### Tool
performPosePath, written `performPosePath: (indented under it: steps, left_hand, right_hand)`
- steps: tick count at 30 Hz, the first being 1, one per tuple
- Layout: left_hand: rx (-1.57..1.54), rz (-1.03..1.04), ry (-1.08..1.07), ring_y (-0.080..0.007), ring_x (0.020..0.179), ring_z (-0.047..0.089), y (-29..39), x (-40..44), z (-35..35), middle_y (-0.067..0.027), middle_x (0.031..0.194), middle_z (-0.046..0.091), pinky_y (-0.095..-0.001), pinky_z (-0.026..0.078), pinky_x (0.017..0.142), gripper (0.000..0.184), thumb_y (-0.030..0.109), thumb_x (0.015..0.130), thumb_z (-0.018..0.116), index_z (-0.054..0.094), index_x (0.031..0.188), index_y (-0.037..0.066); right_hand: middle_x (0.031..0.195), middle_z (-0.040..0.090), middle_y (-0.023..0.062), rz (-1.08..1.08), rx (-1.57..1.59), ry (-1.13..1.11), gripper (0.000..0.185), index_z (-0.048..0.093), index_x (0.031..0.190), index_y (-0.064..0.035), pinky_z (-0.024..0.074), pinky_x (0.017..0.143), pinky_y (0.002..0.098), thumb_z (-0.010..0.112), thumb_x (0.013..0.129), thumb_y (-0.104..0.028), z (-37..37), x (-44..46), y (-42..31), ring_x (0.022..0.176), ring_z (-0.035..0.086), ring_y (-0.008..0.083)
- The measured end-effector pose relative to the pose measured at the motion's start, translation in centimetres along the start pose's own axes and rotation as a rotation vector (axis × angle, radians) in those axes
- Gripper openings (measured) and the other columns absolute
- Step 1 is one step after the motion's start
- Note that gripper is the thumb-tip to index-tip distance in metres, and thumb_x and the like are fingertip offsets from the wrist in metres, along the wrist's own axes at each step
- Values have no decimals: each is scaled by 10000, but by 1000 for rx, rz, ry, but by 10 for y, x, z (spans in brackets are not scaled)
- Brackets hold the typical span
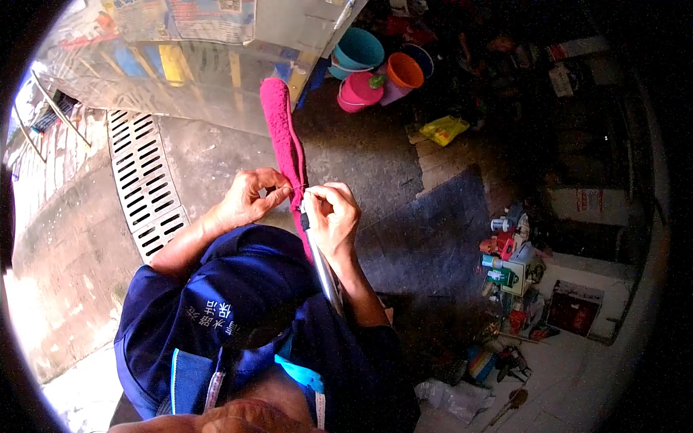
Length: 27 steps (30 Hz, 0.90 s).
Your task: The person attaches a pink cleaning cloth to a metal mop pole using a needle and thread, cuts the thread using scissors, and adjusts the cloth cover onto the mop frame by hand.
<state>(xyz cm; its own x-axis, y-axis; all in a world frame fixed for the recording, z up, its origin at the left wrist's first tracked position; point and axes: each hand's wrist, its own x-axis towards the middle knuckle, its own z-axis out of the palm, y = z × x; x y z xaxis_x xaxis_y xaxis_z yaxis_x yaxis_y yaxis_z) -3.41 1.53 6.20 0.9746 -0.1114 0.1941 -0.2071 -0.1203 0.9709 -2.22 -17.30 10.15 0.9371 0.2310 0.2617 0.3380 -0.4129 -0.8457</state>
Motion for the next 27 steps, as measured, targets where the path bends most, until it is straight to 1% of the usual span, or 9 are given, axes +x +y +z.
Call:
performPosePath:
  steps: [2, 4, 9, 12, 14, 17, 21, 24, 27]
  left_hand:
    - [44, 11, 1, -200, 669, 634, -2, -2, 1, -142, 787, 651, -315, 498, 601, 131, 115, 863, 661, 678, 906, -7]
    - [38, 22, 2, -198, 669, 633, -3, -2, 1, -141, 792, 652, -316, 497, 600, 129, 113, 861, 661, 679, 910, -5]
    - [52, 53, -21, -199, 657, 629, -5, -3, -3, -141, 804, 652, -316, 496, 594, 128, 109, 858, 663, 678, 915, -5]
    - [105, 21, -27, -238, 680, 636, -4, 0, -6, -139, 812, 655, -332, 501, 614, 124, 82, 828, 671, 681, 921, 0]
    - [227, 281, -2, -284, 738, 640, -13, 4, -7, -131, 832, 663, -360, 506, 659, 138, 59, 792, 670, 687, 919, 9]
    - [345, 293, -18, -306, 803, 640, -8, 5, -10, -123, 859, 673, -380, 510, 711, 140, 51, 770, 663, 689, 903, 13]
    - [357, 250, -46, -300, 816, 642, -2, 5, -12, -121, 868, 675, -377, 512, 729, 125, 59, 776, 659, 686, 889, 12]
    - [282, 298, -30, -301, 807, 642, -7, 6, -10, -123, 860, 671, -373, 515, 721, 115, 47, 778, 654, 686, 882, 8]
    - [186, 225, -14, -303, 782, 642, -5, 5, -8, -130, 841, 664, -371, 516, 697, 110, 32, 779, 646, 686, 878, 2]
  right_hand:
    - [850, 598, 55, -8, -26, -14, 38, 648, 857, 0, 467, 575, 238, 667, 829, -17, 0, -1, 0, 653, 595, 115]
    - [843, 591, 46, 59, 150, -16, 36, 634, 860, 3, 462, 574, 234, 653, 850, -25, 2, -1, 2, 666, 599, 105]
    - [841, 587, 39, 107, 190, -24, 32, 622, 873, 4, 462, 582, 231, 638, 865, -23, 2, -2, 5, 674, 599, 97]
    - [840, 587, 38, 117, 189, -22, 29, 622, 879, 4, 461, 592, 229, 636, 866, -18, 2, -3, 9, 669, 593, 94]
    - [840, 587, 38, 120, 179, -23, 30, 621, 881, 4, 460, 597, 229, 636, 866, -17, 2, -3, 11, 667, 590, 93]
    - [849, 587, 37, 138, 224, -13, 35, 622, 881, 3, 459, 603, 228, 637, 868, -25, 3, -4, 13, 663, 584, 91]
    - [881, 585, 39, 94, 202, 2, 33, 624, 885, -4, 459, 596, 229, 637, 863, -25, 3, -3, 10, 664, 586, 93]
    - [895, 584, 41, 65, 191, -6, 34, 626, 886, -8, 462, 594, 231, 637, 856, -20, 2, -3, 10, 665, 590, 95]
    - [896, 582, 45, 44, 181, -26, 37, 625, 887, -10, 468, 598, 232, 636, 853, -18, 1, -3, 7, 667, 597, 98]
